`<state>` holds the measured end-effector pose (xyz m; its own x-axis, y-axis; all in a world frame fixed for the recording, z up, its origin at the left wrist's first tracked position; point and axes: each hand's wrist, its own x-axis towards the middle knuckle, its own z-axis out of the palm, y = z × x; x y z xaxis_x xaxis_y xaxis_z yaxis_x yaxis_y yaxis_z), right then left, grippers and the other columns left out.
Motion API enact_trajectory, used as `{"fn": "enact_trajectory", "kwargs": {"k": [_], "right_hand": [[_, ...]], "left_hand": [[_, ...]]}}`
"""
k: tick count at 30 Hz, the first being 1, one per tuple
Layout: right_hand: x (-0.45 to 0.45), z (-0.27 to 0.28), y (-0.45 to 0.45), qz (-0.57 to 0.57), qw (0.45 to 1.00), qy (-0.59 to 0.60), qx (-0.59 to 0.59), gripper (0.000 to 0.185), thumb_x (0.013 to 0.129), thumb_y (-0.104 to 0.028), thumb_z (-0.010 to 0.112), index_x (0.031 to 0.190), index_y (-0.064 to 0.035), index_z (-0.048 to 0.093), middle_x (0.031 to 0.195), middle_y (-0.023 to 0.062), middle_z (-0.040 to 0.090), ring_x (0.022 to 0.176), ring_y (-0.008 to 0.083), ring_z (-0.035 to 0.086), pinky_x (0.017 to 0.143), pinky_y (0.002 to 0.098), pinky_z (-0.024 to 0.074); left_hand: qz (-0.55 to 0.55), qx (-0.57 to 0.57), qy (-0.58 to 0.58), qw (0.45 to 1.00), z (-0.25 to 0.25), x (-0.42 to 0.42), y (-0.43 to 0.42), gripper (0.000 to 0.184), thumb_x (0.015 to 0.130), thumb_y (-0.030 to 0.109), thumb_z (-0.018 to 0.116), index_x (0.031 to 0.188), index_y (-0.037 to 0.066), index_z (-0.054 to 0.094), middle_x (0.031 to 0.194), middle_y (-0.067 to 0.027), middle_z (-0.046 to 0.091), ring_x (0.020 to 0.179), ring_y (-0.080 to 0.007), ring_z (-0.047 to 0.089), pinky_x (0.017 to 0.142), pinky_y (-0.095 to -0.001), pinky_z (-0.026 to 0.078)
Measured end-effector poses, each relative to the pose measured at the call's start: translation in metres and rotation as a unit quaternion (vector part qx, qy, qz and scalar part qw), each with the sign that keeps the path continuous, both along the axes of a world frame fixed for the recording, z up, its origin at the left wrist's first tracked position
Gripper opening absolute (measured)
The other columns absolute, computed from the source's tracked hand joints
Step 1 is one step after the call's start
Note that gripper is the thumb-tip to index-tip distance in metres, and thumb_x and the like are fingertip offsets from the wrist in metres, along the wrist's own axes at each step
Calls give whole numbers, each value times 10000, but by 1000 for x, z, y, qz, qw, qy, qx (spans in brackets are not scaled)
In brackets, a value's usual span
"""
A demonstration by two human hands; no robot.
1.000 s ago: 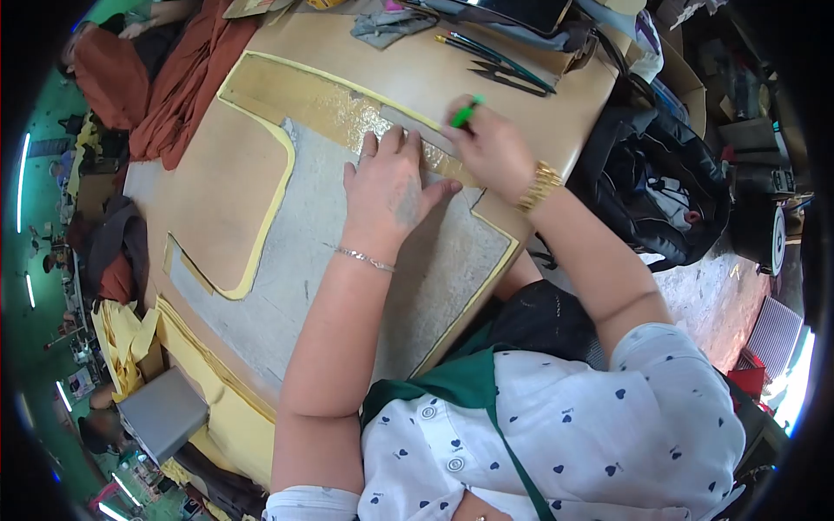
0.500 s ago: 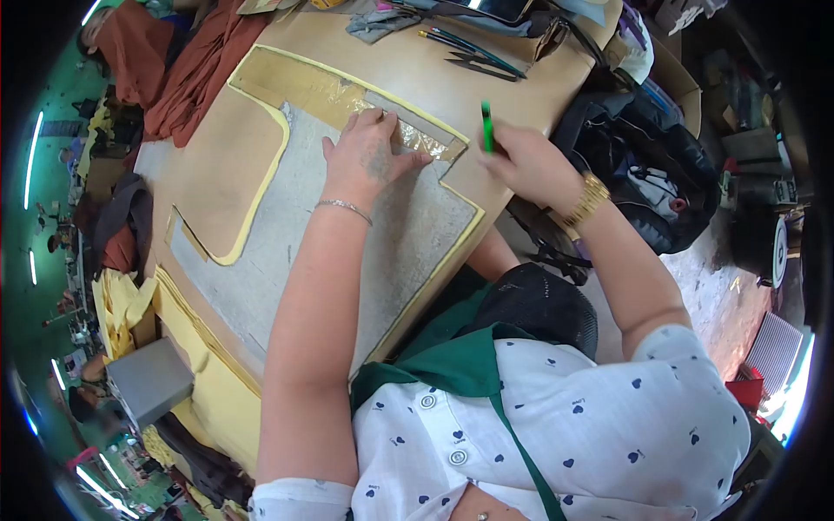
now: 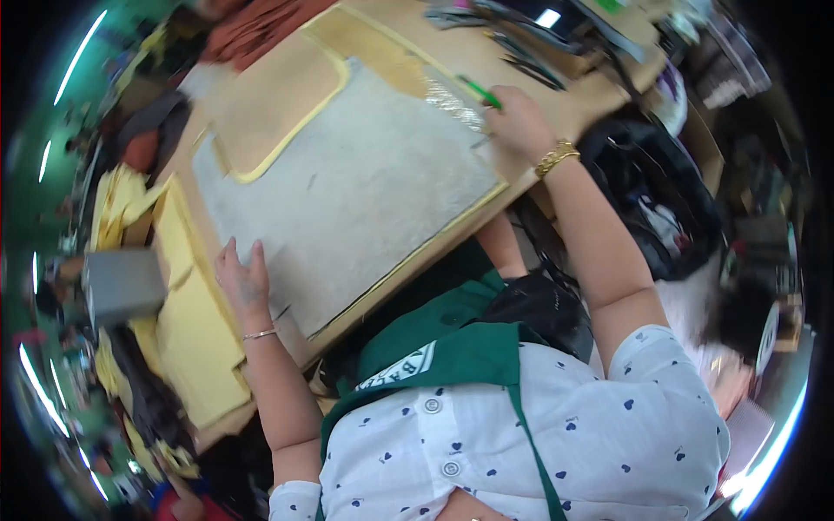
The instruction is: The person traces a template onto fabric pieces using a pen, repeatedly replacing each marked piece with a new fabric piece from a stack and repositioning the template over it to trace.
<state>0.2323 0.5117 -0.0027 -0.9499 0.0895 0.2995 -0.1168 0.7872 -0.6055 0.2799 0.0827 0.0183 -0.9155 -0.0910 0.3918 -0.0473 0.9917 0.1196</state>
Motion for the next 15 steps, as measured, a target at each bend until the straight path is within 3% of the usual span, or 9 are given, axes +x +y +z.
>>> {"fn": "enact_trajectory", "kwargs": {"k": [3,6,7,10,11,14,15], "right_hand": [[-31,-9,-10,-39,999,-34,15,222,731,-220,543,809,-13,558,779,190,572,725,328,549,665,374,434],[-37,10,-23,-61,988,-142,31,294,728,-275,553,840,-4,568,829,204,580,775,337,557,715,378,437],[-38,15,-24,-58,982,-180,21,382,719,-354,580,831,11,565,835,205,586,787,319,569,709,363,437],[-32,17,-19,0,980,-199,27,451,693,-402,601,827,27,558,835,203,587,790,312,574,702,357,438],[-24,16,-16,6,982,-185,46,447,680,-387,624,805,35,545,781,190,581,715,299,565,654,352,430],[1,17,-6,40,986,-159,20,396,685,-331,638,796,32,529,698,160,545,629,252,526,598,334,409],[9,15,-4,56,988,-131,-55,343,692,-279,648,793,22,517,647,95,501,587,177,467,556,303,382]], "left_hand": [[112,156,-59,980,-2,37,-43,514,749,292,592,1085,-78,472,957,-207,534,816,-286,540,745,-345,429],[82,300,-53,949,-26,49,-54,543,746,295,598,1083,-107,459,817,-155,548,690,-205,527,635,-291,432],[82,340,-36,936,-33,50,-55,532,744,294,606,1068,-108,474,700,-69,507,633,-148,475,575,-253,395],[103,452,-28,886,-34,49,-57,512,746,289,607,1057,-98,483,685,-16,470,592,-134,440,535,-232,366],[136,494,-28,858,-29,48,-57,449,746,274,599,1034,-59,507,695,3,457,633,-124,438,581,-229,373],[79,660,-12,747,-24,52,-65,367,753,255,574,1003,-9,527,770,-14,477,724,-120,449,677,-245,384],[53,721,-47,690,-20,56,-67,297,765,236,539,989,42,537,863,-26,495,827,-135,452,768,-274,374]]}}
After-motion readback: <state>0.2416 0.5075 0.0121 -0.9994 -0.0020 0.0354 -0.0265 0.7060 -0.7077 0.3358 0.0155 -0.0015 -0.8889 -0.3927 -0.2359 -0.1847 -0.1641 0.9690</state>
